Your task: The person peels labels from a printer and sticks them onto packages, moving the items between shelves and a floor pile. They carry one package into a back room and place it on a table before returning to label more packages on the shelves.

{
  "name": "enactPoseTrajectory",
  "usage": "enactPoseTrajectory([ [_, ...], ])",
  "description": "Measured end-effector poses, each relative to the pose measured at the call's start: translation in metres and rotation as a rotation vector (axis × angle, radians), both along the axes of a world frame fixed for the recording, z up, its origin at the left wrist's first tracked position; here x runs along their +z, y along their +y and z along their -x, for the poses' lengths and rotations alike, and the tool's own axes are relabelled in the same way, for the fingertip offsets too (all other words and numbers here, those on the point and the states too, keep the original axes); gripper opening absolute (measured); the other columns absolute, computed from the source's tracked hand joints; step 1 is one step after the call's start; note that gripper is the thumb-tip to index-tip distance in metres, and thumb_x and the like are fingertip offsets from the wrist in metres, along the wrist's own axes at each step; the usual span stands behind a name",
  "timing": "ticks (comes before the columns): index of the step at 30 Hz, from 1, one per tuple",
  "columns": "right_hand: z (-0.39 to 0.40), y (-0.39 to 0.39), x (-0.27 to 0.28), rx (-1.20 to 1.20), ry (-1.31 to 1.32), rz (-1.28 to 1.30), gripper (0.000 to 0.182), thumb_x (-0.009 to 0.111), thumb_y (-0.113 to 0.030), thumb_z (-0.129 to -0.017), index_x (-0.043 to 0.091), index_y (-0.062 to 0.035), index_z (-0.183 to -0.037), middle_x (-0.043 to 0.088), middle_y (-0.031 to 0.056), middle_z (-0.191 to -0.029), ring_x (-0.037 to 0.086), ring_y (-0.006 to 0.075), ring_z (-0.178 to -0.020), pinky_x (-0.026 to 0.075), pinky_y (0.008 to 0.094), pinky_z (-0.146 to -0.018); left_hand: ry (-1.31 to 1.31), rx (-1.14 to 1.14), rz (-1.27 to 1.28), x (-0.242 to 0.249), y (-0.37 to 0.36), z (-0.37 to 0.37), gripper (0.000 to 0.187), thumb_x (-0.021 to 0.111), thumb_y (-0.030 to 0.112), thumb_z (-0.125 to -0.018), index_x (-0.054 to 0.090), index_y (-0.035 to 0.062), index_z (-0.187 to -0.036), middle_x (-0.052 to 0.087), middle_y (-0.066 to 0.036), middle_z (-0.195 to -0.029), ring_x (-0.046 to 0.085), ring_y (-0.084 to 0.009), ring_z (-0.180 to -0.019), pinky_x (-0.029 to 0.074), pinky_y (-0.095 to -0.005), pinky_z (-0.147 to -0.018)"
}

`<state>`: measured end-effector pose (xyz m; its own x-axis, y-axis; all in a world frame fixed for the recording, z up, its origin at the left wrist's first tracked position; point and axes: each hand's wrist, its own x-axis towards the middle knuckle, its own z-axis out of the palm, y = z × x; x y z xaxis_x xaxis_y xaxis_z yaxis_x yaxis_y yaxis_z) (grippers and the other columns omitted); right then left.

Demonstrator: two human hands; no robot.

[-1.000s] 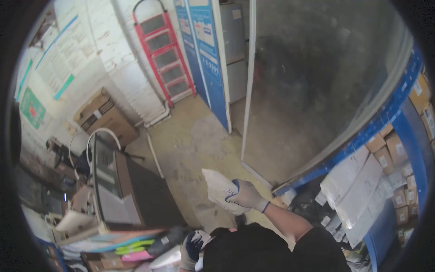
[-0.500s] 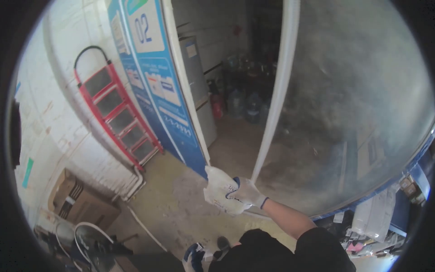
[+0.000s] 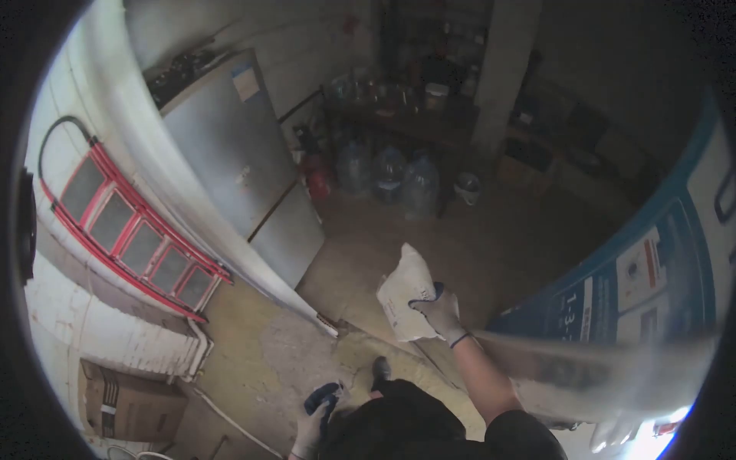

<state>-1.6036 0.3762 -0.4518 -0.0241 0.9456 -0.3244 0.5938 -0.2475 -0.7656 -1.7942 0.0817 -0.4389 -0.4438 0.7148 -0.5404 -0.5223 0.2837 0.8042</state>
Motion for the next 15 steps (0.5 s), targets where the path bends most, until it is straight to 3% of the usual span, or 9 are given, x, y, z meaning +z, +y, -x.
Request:
enactPoseTrajectory([
  [2,-0.009,0.04,-0.01,-0.098,0.074,0.001,0.059,0.087,-0.025,-0.055,0.066,-0.0042,-0.106,0.07,0.0096,-0.099,0.064,0.0213,-0.09,0.05,0.0329,-0.074,-0.038,-0.076,-0.011,-0.004,0.048,0.01,0.034,0.07,0.011,-0.087,0.066,-0.0013,-0.119,0.067,-0.015,-0.117,0.065,-0.0176,-0.104,0.053,-0.0264,-0.094],
  [5,-0.021,0.091,-0.034,-0.224,0.066,-0.034,0.05,0.085,-0.024,-0.056,0.068,-0.0062,-0.099,0.07,0.008,-0.092,0.064,0.0193,-0.083,0.049,0.0341,-0.069,0.124,-0.238,-0.069,-0.014,0.106,0.024,0.03,0.07,0.016,-0.09,0.069,0.0038,-0.116,0.066,-0.01,-0.118,0.058,-0.0226,-0.116,0.044,-0.0313,-0.104],
  [8,-0.028,0.144,-0.041,-0.274,-0.057,-0.087,0.048,0.084,-0.025,-0.056,0.067,-0.0044,-0.096,0.072,0.0112,-0.091,0.066,0.0244,-0.082,0.05,0.0369,-0.068,0.135,-0.265,0.069,0.009,0.173,0.032,0.031,0.073,0.017,-0.086,0.07,0.0005,-0.111,0.071,-0.012,-0.106,0.066,-0.0193,-0.102,0.05,-0.0291,-0.097],
  [11,-0.033,0.204,-0.049,-0.373,-0.076,-0.06,0.048,0.082,-0.023,-0.057,0.066,-0.0035,-0.097,0.072,0.0117,-0.091,0.067,0.0239,-0.082,0.052,0.0364,-0.066,0.118,-0.281,0.124,0.003,0.235,0.045,0.032,0.076,0.021,-0.083,0.072,0.0004,-0.107,0.072,-0.012,-0.102,0.069,-0.0191,-0.095,0.053,-0.0289,-0.092],
  [14,-0.04,0.277,-0.073,-0.481,-0.094,-0.129,0.044,0.081,-0.016,-0.057,0.066,-0.0014,-0.096,0.067,0.0074,-0.084,0.061,0.0206,-0.074,0.05,0.0373,-0.061,0.07,-0.276,-0.015,-0.007,0.3,0.063,0.029,0.072,0.012,-0.085,0.07,-0.0001,-0.111,0.07,-0.014,-0.111,0.068,-0.0187,-0.094,0.055,-0.0294,-0.091],
  [15,-0.036,0.301,-0.064,-0.48,-0.095,-0.077,0.049,0.08,-0.018,-0.061,0.064,-0.0015,-0.104,0.067,0.0098,-0.093,0.062,0.0248,-0.084,0.051,0.0391,-0.071,0.082,-0.285,-0.027,-0.009,0.324,0.07,0.031,0.071,0.013,-0.086,0.069,0.001,-0.114,0.068,-0.013,-0.115,0.067,-0.0183,-0.099,0.053,-0.0296,-0.094],
])
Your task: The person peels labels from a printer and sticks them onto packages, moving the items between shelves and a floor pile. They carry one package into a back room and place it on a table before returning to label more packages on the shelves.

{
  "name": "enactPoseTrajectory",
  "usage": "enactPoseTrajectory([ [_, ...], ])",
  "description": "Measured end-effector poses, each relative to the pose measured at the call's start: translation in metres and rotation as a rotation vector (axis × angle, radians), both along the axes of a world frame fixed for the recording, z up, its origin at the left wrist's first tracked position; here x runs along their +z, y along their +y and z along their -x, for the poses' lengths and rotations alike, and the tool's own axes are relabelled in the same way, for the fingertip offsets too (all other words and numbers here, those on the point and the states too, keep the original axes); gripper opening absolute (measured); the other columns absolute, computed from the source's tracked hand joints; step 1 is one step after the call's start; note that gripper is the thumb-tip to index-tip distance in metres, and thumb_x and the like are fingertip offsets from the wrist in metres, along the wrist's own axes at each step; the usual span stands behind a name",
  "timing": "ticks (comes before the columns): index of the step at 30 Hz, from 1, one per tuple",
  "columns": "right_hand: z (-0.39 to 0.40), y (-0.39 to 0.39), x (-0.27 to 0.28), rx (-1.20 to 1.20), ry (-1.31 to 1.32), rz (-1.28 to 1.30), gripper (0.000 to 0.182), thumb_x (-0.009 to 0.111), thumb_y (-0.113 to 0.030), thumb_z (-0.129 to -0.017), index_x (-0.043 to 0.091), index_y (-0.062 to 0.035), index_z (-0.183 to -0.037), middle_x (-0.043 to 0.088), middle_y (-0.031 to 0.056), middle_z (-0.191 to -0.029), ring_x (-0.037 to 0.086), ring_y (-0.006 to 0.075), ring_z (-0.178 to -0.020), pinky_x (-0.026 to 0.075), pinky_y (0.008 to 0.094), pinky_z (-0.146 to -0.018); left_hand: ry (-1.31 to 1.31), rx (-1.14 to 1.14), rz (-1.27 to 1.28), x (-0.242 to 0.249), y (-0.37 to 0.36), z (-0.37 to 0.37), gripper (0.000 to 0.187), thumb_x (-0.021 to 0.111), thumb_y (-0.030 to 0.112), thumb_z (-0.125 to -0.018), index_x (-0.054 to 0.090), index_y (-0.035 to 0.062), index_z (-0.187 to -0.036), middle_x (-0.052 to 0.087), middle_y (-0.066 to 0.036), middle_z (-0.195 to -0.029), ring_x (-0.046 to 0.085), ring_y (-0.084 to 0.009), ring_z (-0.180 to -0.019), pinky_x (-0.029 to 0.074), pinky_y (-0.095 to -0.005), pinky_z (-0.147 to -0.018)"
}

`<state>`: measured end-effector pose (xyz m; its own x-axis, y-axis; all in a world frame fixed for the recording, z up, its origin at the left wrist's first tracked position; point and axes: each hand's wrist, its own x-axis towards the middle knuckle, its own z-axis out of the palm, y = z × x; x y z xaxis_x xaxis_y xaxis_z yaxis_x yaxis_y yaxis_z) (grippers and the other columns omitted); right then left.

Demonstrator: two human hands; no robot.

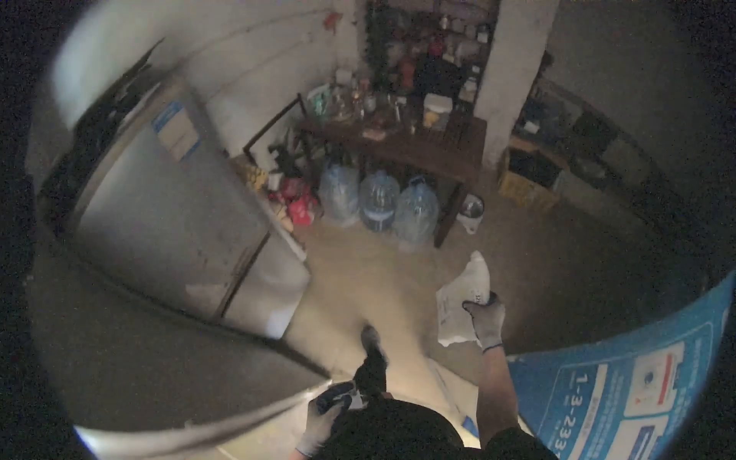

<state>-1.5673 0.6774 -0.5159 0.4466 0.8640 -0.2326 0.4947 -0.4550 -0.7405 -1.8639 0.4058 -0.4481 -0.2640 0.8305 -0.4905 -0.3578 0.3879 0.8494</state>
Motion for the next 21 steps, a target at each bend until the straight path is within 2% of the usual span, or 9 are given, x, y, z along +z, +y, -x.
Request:
enactPoseTrajectory([
  [2,0.007,0.045,0.014,-0.02,0.023,0.072,0.056,0.079,-0.021,-0.066,0.061,-0.0016,-0.116,0.066,0.0133,-0.107,0.062,0.0312,-0.099,0.053,0.0419,-0.087,0.021,-0.034,-0.021,-0.003,0.046,0.018,0.034,0.07,0.015,-0.088,0.067,0.0027,-0.12,0.066,-0.011,-0.121,0.064,-0.0176,-0.105,0.051,-0.03,-0.098],
  [5,0.011,0.126,0.017,-0.016,0.055,-0.062,0.039,0.079,-0.019,-0.059,0.066,-0.0046,-0.093,0.061,0.0026,-0.088,0.055,0.0196,-0.082,0.049,0.0371,-0.069,-0.003,0.113,-0.105,-0.013,0.109,0.039,0.035,0.063,0.012,-0.081,0.071,0.0052,-0.115,0.07,-0.006,-0.111,0.063,-0.0126,-0.1,0.049,-0.0254,-0.093],
  [8,0.018,0.205,0.043,0.039,-0.023,-0.098,0.049,0.08,-0.02,-0.057,0.068,0.0002,-0.1,0.066,0.0056,-0.089,0.06,0.0205,-0.081,0.05,0.0369,-0.066,0.023,0.246,0.01,0.006,0.166,0.049,0.03,0.066,0.017,-0.082,0.071,0.0035,-0.108,0.072,-0.006,-0.095,0.064,-0.01,-0.084,0.049,-0.0222,-0.078],
  [11,0.019,0.283,0.052,0.089,0.069,-0.215,0.043,0.079,-0.014,-0.062,0.07,-0.0012,-0.102,0.068,0.0048,-0.093,0.062,0.0179,-0.083,0.052,0.0331,-0.071,0.064,0.256,0.03,0.01,0.211,0.061,0.023,0.067,0.014,-0.085,0.073,0.0021,-0.104,0.073,-0.012,-0.095,0.067,-0.0143,-0.087,0.052,-0.0254,-0.083],
  [13,0.041,0.32,0.092,0.06,0.288,-0.221,0.06,0.08,-0.017,-0.065,0.06,0.0008,-0.119,0.065,0.0128,-0.112,0.06,0.0277,-0.102,0.049,0.0386,-0.09,0.126,0.239,-0.085,0.013,0.243,0.066,0.027,0.068,0.016,-0.084,0.072,0.0017,-0.106,0.072,-0.013,-0.097,0.066,-0.0148,-0.087,0.05,-0.0245,-0.08],
  [14,0.05,0.343,0.103,0.058,0.343,-0.221,0.064,0.081,-0.018,-0.066,0.058,0.0013,-0.123,0.064,0.0148,-0.117,0.06,0.0301,-0.106,0.049,0.04,-0.094,0.142,0.241,-0.114,0.013,0.259,0.067,0.028,0.068,0.017,-0.084,0.072,0.0016,-0.106,0.072,-0.013,-0.097,0.066,-0.0149,-0.087,0.05,-0.0243,-0.079],
  [17,0.07,0.42,0.099,0.039,0.666,-0.411,0.038,0.08,-0.005,-0.066,0.067,-0.0029,-0.102,0.069,0.0111,-0.104,0.065,0.0258,-0.093,0.052,0.0376,-0.088,0.166,0.308,-0.077,0.008,0.305,0.067,0.024,0.069,0.019,-0.082,0.074,0.0061,-0.101,0.071,-0.006,-0.093,0.062,-0.0109,-0.087,0.047,-0.0245,-0.077],
  [20,0.087,0.492,0.097,-0.054,0.708,-0.453,0.03,0.082,-0.005,-0.067,0.072,-0.002,-0.095,0.071,0.0107,-0.099,0.067,0.024,-0.086,0.054,0.0342,-0.082,0.184,0.294,-0.144,0.016,0.358,0.063,0.02,0.064,0.016,-0.083,0.072,0.0027,-0.095,0.067,-0.007,-0.097,0.06,-0.0155,-0.093,0.046,-0.0291,-0.086],
  [21,0.107,0.503,0.119,0.05,0.734,-0.446,0.059,0.083,-0.005,-0.067,0.048,-0.0077,-0.115,0.048,0.0104,-0.119,0.047,0.0257,-0.106,0.042,0.0403,-0.093,0.177,0.326,-0.163,0.017,0.377,0.069,0.018,0.062,0.013,-0.084,0.071,0.0016,-0.093,0.066,-0.006,-0.095,0.06,-0.0151,-0.093,0.045,-0.0285,-0.087],
])
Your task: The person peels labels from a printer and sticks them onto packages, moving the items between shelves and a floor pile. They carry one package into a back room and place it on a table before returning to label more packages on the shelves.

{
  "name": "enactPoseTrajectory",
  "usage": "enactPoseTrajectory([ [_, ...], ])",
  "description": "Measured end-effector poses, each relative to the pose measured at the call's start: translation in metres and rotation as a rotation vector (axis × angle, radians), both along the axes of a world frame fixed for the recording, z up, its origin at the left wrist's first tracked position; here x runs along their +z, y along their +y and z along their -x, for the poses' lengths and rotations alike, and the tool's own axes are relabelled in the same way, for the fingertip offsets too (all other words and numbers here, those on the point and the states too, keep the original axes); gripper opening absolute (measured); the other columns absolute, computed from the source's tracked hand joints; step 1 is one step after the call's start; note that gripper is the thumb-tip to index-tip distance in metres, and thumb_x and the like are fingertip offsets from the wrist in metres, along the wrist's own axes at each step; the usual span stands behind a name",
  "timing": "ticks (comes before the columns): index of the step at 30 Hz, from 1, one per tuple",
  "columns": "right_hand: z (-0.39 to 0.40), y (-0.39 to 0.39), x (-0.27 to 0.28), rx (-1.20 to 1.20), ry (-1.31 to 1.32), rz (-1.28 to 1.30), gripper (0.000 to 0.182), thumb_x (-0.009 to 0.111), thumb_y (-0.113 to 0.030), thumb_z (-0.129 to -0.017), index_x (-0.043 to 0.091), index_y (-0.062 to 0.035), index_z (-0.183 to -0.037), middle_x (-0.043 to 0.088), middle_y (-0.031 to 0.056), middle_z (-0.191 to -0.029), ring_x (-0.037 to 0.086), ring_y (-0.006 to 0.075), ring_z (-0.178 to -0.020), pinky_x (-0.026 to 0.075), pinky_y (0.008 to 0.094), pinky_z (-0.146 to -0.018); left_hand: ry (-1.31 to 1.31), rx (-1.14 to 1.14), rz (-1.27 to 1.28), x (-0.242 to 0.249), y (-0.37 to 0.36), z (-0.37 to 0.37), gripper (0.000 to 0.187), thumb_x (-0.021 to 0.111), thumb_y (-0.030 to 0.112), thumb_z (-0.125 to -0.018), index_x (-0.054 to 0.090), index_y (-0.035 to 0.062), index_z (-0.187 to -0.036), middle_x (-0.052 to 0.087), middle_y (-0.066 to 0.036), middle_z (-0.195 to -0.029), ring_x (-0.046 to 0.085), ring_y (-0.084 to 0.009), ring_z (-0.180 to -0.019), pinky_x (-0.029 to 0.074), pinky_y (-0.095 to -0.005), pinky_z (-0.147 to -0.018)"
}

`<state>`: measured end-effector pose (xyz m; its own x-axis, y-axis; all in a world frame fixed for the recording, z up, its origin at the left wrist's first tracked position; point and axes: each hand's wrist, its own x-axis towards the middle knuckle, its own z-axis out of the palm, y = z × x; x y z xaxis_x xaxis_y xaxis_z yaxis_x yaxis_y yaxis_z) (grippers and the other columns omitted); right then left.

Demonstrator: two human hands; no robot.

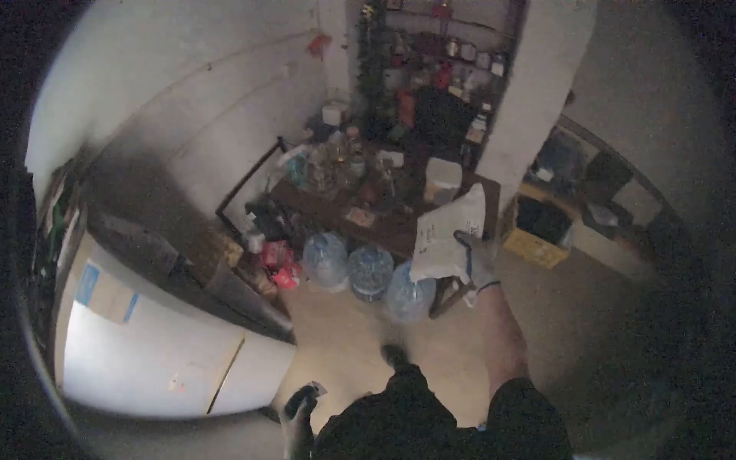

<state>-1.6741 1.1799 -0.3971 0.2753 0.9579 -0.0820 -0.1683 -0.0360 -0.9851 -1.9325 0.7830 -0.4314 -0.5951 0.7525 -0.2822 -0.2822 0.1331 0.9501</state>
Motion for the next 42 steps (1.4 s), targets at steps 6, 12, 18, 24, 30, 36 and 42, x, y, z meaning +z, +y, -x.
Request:
enactPoseTrajectory([
  [6,-0.061,0.147,-0.151,0.101,-0.028,0.049,0.042,0.08,-0.009,-0.07,0.062,-0.0094,-0.108,0.062,0.0104,-0.109,0.058,0.0266,-0.097,0.05,0.0417,-0.087,-0.142,0.233,0.195,0.012,0.089,-0.035,0.021,0.066,0.013,-0.08,0.074,0.0014,-0.096,0.072,-0.009,-0.095,0.064,-0.0133,-0.094,0.048,-0.0237,-0.086],
  [12,-0.131,0.171,-0.174,0.101,-0.157,0.249,0.039,0.076,-0.021,-0.075,0.067,-0.0054,-0.109,0.069,0.0105,-0.106,0.064,0.0252,-0.094,0.051,0.0365,-0.083,-0.148,0.249,0.313,0.017,0.14,-0.055,0.028,0.066,0.015,-0.08,0.074,0.0021,-0.103,0.074,-0.01,-0.101,0.067,-0.0152,-0.095,0.049,-0.0231,-0.086],
  [18,-0.18,0.194,-0.24,0.225,-0.59,0.223,0.036,0.067,-0.021,-0.083,0.062,-0.0073,-0.116,0.065,0.0107,-0.106,0.061,0.0248,-0.095,0.048,0.0347,-0.083,-0.131,0.288,0.39,0.013,0.15,-0.065,0.031,0.068,0.022,-0.082,0.073,0.0057,-0.108,0.073,-0.006,-0.098,0.065,-0.0118,-0.089,0.049,-0.022,-0.081],
  [24,-0.118,0.174,-0.236,0.133,-0.983,-0.092,0.075,0.07,-0.038,-0.086,0.032,-0.0062,-0.141,0.034,0.0169,-0.14,0.034,0.0344,-0.131,0.032,0.0468,-0.108,-0.213,0.476,0.258,0.02,0.103,-0.078,0.037,0.07,0.021,-0.086,0.068,0.0003,-0.116,0.07,-0.012,-0.113,0.065,-0.0149,-0.1,0.05,-0.0254,-0.091],
  [30,0.097,0.011,-0.154,0.981,-0.61,-0.239,0.049,0.075,-0.012,-0.081,0.056,-0.0037,-0.126,0.061,0.0139,-0.123,0.057,0.025,-0.114,0.042,0.0365,-0.102,-0.152,0.679,0.048,0.034,0.011,-0.103,0.043,0.069,0.018,-0.088,0.061,-0.0009,-0.126,0.062,-0.015,-0.126,0.06,-0.0221,-0.116,0.046,-0.033,-0.102],
  [36,0.206,-0.289,-0.046,2.34,-0.261,0.085,0.057,0.075,-0.005,-0.081,0.052,-0.0057,-0.133,0.061,0.0106,-0.122,0.065,0.0197,-0.102,0.052,0.0349,-0.096,-0.04,0.888,0.032,0.038,-0.138,-0.16,0.051,0.068,0.021,-0.091,0.052,0.0041,-0.137,0.055,-0.011,-0.138,0.052,-0.0182,-0.126,0.038,-0.0318,-0.11],
  [42,0.195,-0.555,-0.002,2.993,-0.076,-0.158,0.07,0.078,-0.02,-0.084,0.042,-0.0035,-0.141,0.06,0.0141,-0.126,0.063,0.0249,-0.112,0.05,0.0391,-0.1,0.083,1.303,0.088,0.062,-0.299,-0.221,0.058,0.073,0.035,-0.086,0.057,0.0028,-0.131,0.06,-0.013,-0.131,0.054,-0.0225,-0.122,0.039,-0.035,-0.108],
])
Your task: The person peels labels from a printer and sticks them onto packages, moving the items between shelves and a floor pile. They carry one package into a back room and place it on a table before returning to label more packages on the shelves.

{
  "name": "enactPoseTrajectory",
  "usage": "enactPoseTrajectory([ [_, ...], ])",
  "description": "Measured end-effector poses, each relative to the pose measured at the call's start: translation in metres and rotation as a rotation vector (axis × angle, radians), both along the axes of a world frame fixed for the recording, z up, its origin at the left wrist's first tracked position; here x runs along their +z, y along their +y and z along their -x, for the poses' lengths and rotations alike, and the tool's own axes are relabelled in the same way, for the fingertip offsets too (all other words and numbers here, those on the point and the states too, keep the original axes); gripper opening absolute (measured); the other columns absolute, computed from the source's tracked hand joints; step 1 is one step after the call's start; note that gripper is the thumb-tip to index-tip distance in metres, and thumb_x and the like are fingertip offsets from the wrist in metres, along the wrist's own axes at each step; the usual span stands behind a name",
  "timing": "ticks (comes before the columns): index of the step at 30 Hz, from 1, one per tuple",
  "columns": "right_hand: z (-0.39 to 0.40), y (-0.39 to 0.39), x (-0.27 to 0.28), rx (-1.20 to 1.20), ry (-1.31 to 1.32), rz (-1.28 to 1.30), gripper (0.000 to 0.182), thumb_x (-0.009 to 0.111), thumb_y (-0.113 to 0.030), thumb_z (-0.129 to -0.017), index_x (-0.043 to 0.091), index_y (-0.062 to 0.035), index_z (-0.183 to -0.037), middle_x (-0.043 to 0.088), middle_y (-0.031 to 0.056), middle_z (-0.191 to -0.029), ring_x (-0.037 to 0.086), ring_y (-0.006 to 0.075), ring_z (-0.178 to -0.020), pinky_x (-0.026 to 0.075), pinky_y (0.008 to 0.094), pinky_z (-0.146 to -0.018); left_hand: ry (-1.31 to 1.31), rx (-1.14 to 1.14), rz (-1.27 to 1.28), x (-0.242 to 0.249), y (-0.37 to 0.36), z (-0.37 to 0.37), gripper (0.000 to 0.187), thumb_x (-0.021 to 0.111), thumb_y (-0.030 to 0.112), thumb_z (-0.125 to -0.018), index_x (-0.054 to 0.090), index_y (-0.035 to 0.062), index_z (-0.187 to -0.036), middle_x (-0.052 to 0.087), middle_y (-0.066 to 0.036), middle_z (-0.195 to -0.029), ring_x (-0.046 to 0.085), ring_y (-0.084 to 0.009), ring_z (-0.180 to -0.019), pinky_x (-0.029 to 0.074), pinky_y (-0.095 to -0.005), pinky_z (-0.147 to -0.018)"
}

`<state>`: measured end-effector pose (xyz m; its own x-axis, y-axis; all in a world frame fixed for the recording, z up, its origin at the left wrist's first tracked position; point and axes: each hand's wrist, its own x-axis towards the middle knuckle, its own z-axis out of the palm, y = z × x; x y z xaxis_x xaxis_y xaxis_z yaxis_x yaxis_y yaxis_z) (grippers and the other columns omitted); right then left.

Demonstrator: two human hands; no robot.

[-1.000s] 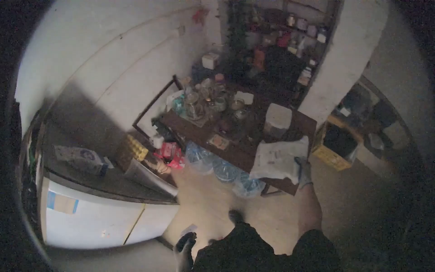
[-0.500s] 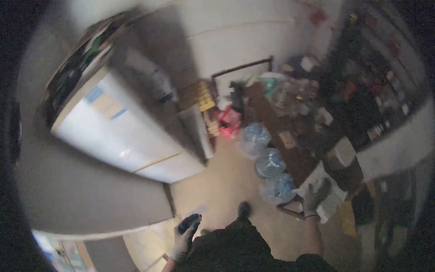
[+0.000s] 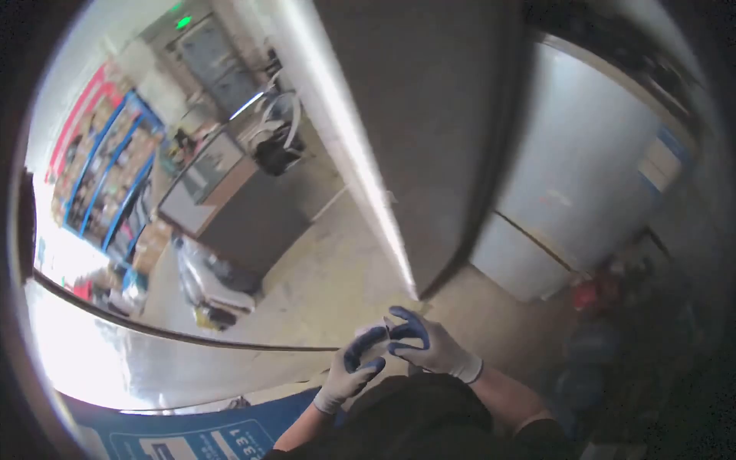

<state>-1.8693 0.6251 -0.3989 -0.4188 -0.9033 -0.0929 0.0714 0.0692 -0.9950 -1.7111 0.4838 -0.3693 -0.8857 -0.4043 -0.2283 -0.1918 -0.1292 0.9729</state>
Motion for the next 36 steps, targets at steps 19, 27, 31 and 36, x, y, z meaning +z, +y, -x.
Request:
enactPoseTrajectory([
  [19,-0.025,-0.521,0.013,1.059,-0.149,-0.111,0.047,0.062,-0.001,-0.087,0.054,-0.0038,-0.134,0.065,0.0107,-0.119,0.061,0.0187,-0.11,0.051,0.0274,-0.095,-0.163,0.658,0.799,-0.016,-0.301,-0.058,0.065,0.082,0.029,-0.076,0.057,0.0051,-0.13,0.058,-0.016,-0.133,0.053,-0.0336,-0.124,0.041,-0.0441,-0.104],
  [27,-0.076,-0.705,0.012,1.47,-0.09,-0.052,0.036,0.07,-0.007,-0.086,0.066,-0.0068,-0.121,0.07,0.0078,-0.114,0.063,0.0139,-0.106,0.05,0.025,-0.096,-0.274,0.993,0.609,-0.009,-0.435,-0.069,0.049,0.08,0.025,-0.077,0.063,0.0078,-0.119,0.061,-0.015,-0.124,0.055,-0.0328,-0.119,0.042,-0.0435,-0.102],
  [31,-0.131,-0.768,0.001,1.664,-0.102,-0.08,0.037,0.07,-0.005,-0.086,0.065,-0.0049,-0.123,0.069,0.0093,-0.115,0.063,0.0159,-0.109,0.05,0.0268,-0.097,-0.325,1.203,0.522,-0.019,-0.467,-0.096,0.054,0.078,0.02,-0.075,0.06,0.0071,-0.125,0.058,-0.017,-0.13,0.051,-0.0349,-0.125,0.039,-0.0448,-0.106],
  [36,-0.224,-0.825,-0.014,1.88,0.069,-0.033,0.033,0.072,-0.009,-0.086,0.067,-0.0056,-0.118,0.07,0.0077,-0.112,0.064,0.0149,-0.105,0.05,0.0274,-0.093,-0.45,1.517,0.525,-0.031,-0.497,-0.141,0.052,0.079,0.022,-0.078,0.059,0.0055,-0.124,0.057,-0.018,-0.128,0.052,-0.038,-0.118,0.041,-0.0446,-0.1],
])
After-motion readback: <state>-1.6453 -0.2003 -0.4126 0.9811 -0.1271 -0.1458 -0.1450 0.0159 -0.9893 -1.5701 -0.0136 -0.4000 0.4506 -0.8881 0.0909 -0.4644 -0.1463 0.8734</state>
